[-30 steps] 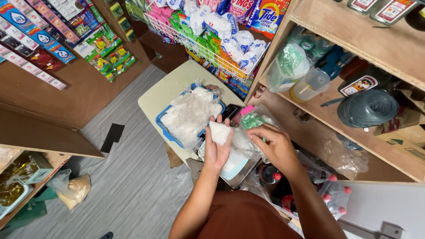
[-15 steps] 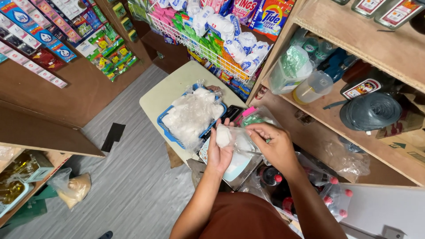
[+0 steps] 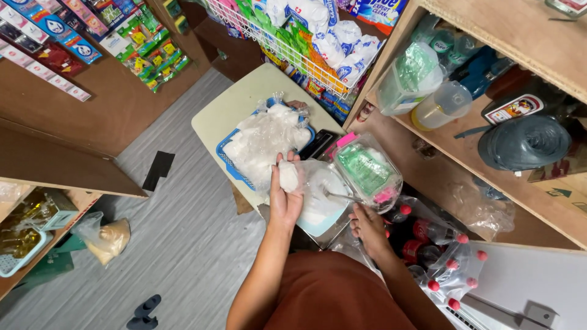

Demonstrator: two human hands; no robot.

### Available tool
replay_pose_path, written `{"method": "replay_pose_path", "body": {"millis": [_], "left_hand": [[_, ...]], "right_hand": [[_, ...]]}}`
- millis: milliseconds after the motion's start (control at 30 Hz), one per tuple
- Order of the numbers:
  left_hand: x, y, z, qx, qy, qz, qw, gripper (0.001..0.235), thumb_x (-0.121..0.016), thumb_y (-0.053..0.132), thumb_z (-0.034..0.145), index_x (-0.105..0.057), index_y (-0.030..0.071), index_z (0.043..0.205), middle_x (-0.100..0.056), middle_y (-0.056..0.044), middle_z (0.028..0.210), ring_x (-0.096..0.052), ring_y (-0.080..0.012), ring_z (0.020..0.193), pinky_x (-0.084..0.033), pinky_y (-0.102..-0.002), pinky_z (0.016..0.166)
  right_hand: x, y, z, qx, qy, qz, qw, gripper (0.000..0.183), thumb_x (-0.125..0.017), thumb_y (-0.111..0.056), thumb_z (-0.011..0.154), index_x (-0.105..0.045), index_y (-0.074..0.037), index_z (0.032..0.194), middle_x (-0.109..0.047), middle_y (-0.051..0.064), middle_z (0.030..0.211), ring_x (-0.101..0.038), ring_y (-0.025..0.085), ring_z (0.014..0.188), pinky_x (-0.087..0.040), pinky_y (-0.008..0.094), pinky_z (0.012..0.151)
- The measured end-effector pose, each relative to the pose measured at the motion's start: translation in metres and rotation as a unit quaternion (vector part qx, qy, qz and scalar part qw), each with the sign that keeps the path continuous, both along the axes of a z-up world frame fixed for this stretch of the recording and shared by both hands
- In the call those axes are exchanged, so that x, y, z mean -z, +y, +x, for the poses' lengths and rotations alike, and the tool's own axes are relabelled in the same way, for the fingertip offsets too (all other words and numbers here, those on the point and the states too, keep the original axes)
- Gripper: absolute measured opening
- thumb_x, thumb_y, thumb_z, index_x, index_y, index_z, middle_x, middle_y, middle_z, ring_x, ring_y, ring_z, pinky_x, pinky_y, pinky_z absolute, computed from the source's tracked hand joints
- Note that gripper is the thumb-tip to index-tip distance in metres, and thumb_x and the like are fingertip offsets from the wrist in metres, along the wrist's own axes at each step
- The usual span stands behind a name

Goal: Measure and transfer white powder into small plastic bags using a spoon.

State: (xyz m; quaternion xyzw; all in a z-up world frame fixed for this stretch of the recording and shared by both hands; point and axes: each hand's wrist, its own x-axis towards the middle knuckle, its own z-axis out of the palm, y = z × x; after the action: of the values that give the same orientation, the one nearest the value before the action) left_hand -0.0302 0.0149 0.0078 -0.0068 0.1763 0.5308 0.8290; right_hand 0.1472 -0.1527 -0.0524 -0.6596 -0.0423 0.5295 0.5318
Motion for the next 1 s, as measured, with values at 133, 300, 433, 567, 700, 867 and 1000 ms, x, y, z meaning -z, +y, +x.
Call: {"method": "replay_pose_path", "body": {"millis": [133, 300, 433, 567, 700, 867, 1000], "left_hand": [[0.001, -0.001, -0.001, 0.001, 0.007, 0.003, 1.000, 0.053, -0.049, 0.034, 0.107, -0.040, 0.013, 0.154, -0.050, -0.012, 0.154, -0.050, -0.0271, 0.140, -0.047, -0.039, 0.114], [-0.004, -0.004, -0.002, 0.000, 0.019, 0.004, 1.000, 0.050, -0.048, 0.035, 0.106, -0.043, 0.014, 0.152, -0.051, -0.011, 0.154, -0.051, -0.0270, 0.139, -0.047, -0.039, 0.112], [-0.001, -0.004, -0.008, -0.011, 0.021, -0.012, 1.000, 0.049, -0.048, 0.034, 0.107, -0.043, 0.014, 0.151, -0.051, -0.012, 0.154, -0.051, -0.0273, 0.140, -0.047, -0.039, 0.112], [-0.003, -0.004, -0.014, -0.019, 0.015, -0.010, 1.000, 0.049, -0.048, 0.033, 0.108, -0.043, 0.013, 0.152, -0.051, -0.011, 0.154, -0.050, -0.0269, 0.141, -0.048, -0.039, 0.115], [-0.008, -0.006, -0.018, -0.020, 0.036, -0.002, 0.999, 0.049, -0.048, 0.034, 0.108, -0.042, 0.014, 0.152, -0.050, -0.010, 0.155, -0.049, -0.0264, 0.141, -0.048, -0.039, 0.112], [-0.006, -0.005, -0.018, -0.018, 0.041, -0.004, 0.999, 0.050, -0.048, 0.034, 0.107, -0.042, 0.015, 0.152, -0.050, -0.011, 0.155, -0.050, -0.0257, 0.141, -0.050, -0.039, 0.111], [-0.002, -0.005, -0.016, -0.020, 0.041, -0.003, 0.999, 0.049, -0.048, 0.034, 0.107, -0.043, 0.014, 0.152, -0.051, -0.011, 0.154, -0.051, -0.0260, 0.140, -0.049, -0.039, 0.112]], "right_hand": [[0.010, 0.014, -0.009, 0.019, 0.039, -0.006, 0.999, 0.019, -0.061, -0.032, 0.099, -0.059, -0.013, 0.104, -0.059, 0.002, 0.087, -0.053, 0.008, 0.062, -0.039, 0.023, 0.049], [0.031, 0.025, -0.014, 0.080, 0.042, 0.098, 0.991, 0.021, -0.065, -0.029, 0.104, -0.058, -0.009, 0.104, -0.054, -0.002, 0.083, -0.045, 0.006, 0.059, -0.030, 0.024, 0.047], [0.016, 0.030, -0.016, -0.020, -0.219, 0.158, 0.963, 0.023, -0.057, -0.023, 0.108, -0.072, -0.007, 0.116, -0.056, 0.002, 0.080, -0.046, 0.008, 0.063, -0.036, 0.026, 0.052], [-0.018, 0.036, -0.011, -0.098, -0.493, 0.178, 0.846, 0.025, -0.053, -0.018, 0.108, -0.067, 0.000, 0.118, -0.072, 0.009, 0.093, -0.067, 0.011, 0.076, -0.054, 0.029, 0.067], [0.007, 0.040, -0.011, -0.111, -0.421, 0.084, 0.896, 0.026, -0.051, -0.020, 0.108, -0.069, -0.002, 0.109, -0.071, 0.010, 0.075, -0.063, 0.013, 0.061, -0.052, 0.031, 0.059], [0.025, 0.046, -0.015, -0.065, -0.342, 0.113, 0.931, 0.021, -0.051, -0.016, 0.107, -0.065, -0.001, 0.107, -0.068, 0.008, 0.073, -0.058, 0.011, 0.058, -0.049, 0.028, 0.057], [0.065, 0.048, -0.004, 0.007, -0.234, 0.171, 0.957, 0.017, -0.049, -0.011, 0.106, -0.061, 0.001, 0.107, -0.064, 0.007, 0.073, -0.055, 0.009, 0.057, -0.048, 0.025, 0.054]]}}
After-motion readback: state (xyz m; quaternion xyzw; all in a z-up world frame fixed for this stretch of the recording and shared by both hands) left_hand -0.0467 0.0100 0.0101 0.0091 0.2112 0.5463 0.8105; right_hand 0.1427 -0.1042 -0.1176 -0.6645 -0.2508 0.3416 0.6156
